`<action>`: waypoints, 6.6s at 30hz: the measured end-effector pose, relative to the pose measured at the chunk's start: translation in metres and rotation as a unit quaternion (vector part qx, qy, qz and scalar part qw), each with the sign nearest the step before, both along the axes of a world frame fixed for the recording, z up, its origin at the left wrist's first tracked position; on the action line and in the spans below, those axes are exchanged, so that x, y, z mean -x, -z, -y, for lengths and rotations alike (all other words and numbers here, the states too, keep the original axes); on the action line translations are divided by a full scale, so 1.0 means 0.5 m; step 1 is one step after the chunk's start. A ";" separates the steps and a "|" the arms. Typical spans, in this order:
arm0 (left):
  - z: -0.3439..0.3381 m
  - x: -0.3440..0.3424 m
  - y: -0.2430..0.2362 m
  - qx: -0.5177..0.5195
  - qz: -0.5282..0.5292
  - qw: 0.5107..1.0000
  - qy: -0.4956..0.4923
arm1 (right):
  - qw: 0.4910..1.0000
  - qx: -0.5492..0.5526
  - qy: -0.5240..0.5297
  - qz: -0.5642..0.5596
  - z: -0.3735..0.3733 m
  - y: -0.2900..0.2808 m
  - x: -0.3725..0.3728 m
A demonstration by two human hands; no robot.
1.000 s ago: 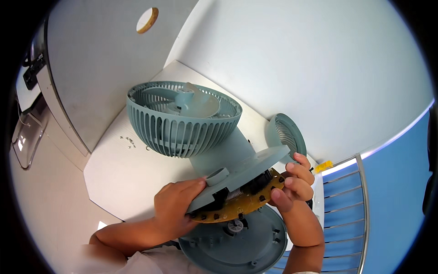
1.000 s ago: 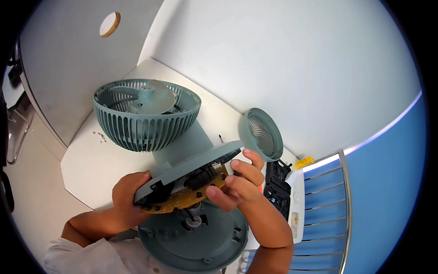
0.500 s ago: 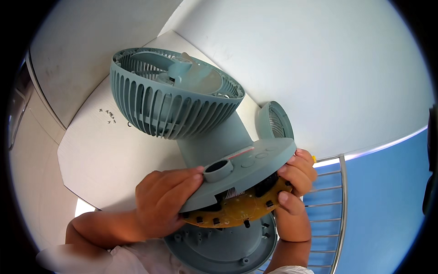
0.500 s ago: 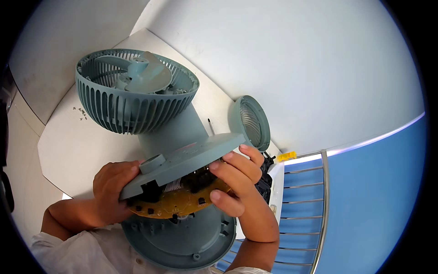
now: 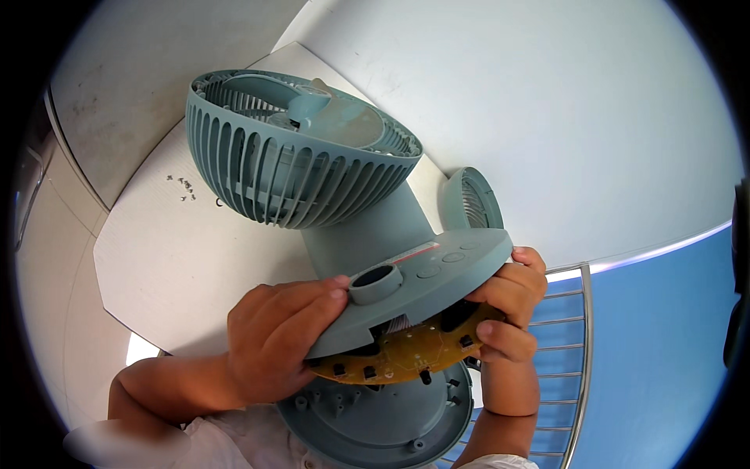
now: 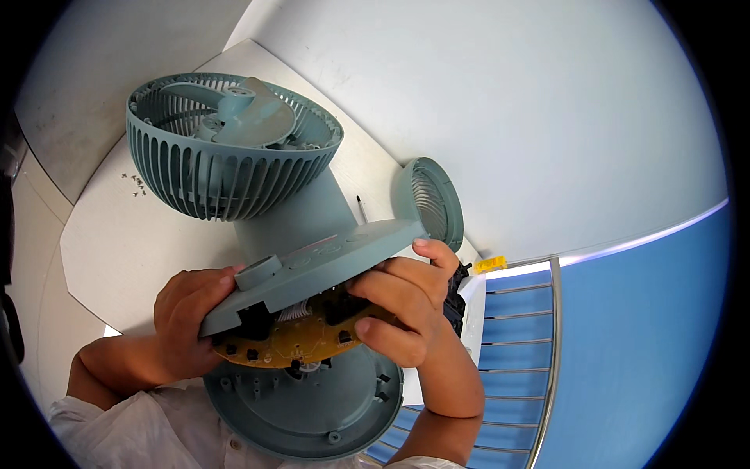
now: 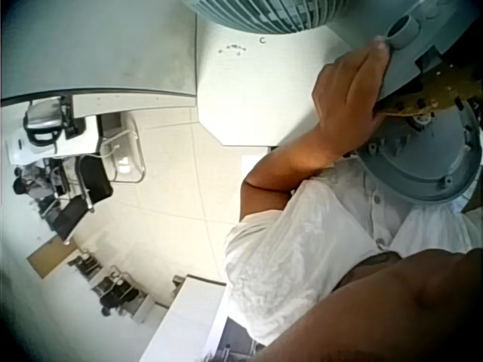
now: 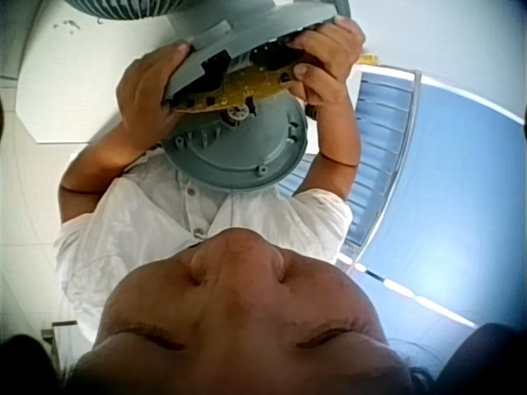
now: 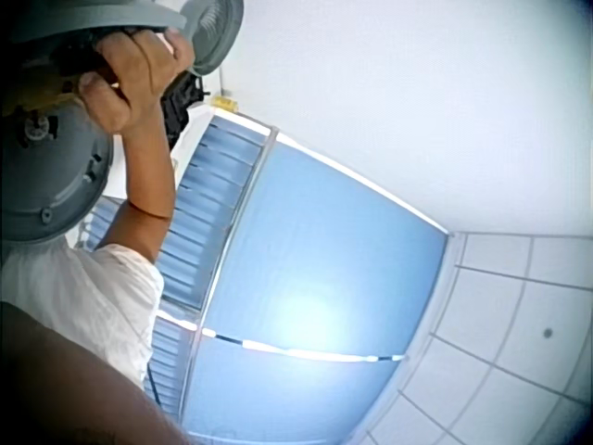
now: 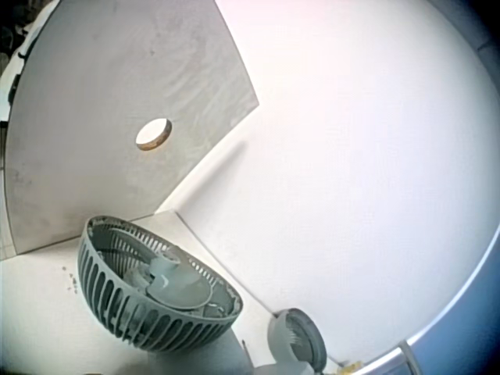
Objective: The person disassembles a small teal fan, removes the circuit board, and repeatedly attempts to reinsert it into the housing while adjusting wires. The person handles the fan casing, circuit board, and wires throughout the clip.
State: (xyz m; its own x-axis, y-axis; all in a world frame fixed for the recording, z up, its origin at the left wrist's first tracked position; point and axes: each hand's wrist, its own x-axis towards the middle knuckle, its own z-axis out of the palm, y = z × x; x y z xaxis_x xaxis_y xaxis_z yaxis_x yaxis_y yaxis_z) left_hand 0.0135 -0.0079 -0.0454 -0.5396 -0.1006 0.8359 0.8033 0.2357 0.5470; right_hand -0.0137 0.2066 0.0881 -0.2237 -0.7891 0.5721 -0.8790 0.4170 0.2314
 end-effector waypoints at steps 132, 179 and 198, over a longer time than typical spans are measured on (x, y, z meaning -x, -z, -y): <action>-0.029 -0.004 -0.171 0.145 0.176 0.973 0.044 | 0.968 0.225 -0.060 0.097 -0.062 0.059 -0.010; -0.062 -0.018 -0.135 0.082 0.191 0.975 -0.074 | 0.961 0.193 -0.068 0.185 -0.087 0.054 -0.046; -0.061 -0.034 -0.146 0.108 0.232 0.959 -0.124 | 0.956 0.194 -0.086 0.202 -0.087 0.054 -0.053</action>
State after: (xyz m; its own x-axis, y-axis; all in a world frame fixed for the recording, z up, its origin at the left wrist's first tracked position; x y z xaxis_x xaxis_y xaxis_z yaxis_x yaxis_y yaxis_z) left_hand 0.0307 0.0226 0.0274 -0.8401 -0.1255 0.5278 0.3906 0.5352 0.7490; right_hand 0.0127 0.2501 0.0613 -0.3740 -0.5807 0.7231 -0.9273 0.2442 -0.2835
